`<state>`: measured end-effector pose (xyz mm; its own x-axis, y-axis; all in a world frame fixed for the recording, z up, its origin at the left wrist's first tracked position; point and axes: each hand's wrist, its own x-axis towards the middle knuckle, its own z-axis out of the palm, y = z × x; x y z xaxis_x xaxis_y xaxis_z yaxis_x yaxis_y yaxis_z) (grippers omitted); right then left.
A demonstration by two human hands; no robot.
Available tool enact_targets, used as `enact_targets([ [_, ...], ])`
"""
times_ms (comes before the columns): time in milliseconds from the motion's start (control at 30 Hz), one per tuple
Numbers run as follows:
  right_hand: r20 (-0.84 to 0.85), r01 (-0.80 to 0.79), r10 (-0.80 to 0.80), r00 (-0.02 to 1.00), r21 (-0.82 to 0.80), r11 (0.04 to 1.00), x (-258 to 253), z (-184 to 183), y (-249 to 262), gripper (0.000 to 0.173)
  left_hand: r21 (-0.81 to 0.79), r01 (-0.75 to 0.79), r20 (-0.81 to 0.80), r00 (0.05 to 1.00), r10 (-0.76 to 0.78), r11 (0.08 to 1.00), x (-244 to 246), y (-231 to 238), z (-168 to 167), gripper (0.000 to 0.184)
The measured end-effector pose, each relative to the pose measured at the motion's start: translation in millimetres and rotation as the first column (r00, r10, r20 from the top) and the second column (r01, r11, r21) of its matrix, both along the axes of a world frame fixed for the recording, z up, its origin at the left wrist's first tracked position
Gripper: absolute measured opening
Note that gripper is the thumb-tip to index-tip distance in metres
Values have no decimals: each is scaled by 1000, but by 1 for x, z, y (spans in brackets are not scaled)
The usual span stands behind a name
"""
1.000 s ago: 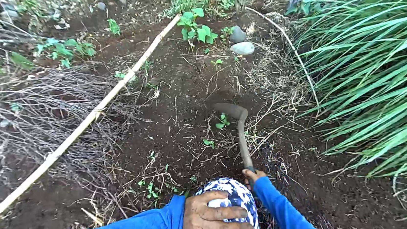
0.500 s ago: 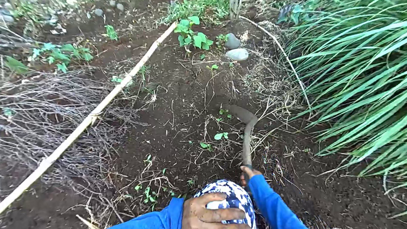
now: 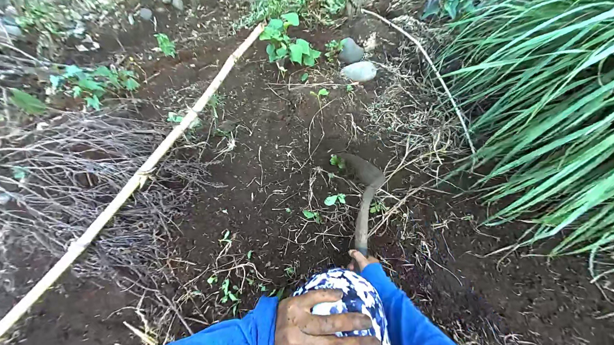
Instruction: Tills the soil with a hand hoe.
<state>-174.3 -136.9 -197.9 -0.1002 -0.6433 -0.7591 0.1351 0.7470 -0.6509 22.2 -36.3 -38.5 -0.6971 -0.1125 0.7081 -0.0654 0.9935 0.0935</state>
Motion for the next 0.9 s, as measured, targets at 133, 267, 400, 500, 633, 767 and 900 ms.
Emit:
enact_targets([
  [133, -49, 40, -46, 998, -105, 994, -76, 31, -25, 28, 20, -12, 27, 1000, 11, 1000, 6, 1, -1, 40],
  [267, 172, 471, -439, 882, -308, 826, -94, 62, -81, 27, 26, -2, 48, 999, 1, 1000, 6, 0, 1, 41],
  [400, 182, 426, -390, 903, -248, 870, -19, 44, -70, 32, 5, -6, 57, 998, 6, 1000, 2, 2, 3, 40],
  [500, -276, -441, 397, 875, -120, 889, 10, 0, 21, 41, -15, -3, 68, 998, 4, 1000, -2, 3, 5, 39],
  [633, -250, -704, 671, 698, -66, 707, -21, -23, 45, 53, -19, -10, 91, 996, 12, 1000, 0, 6, 4, 44],
  [767, -149, -322, 306, 940, -103, 941, -26, 35, 9, 38, -21, 4, 73, 997, -2, 1000, -2, 4, 2, 43],
  [900, 21, 30, -27, 999, -165, 986, 14, 48, -42, 30, -27, 9, 72, 997, -7, 1000, -3, 5, 5, 40],
])
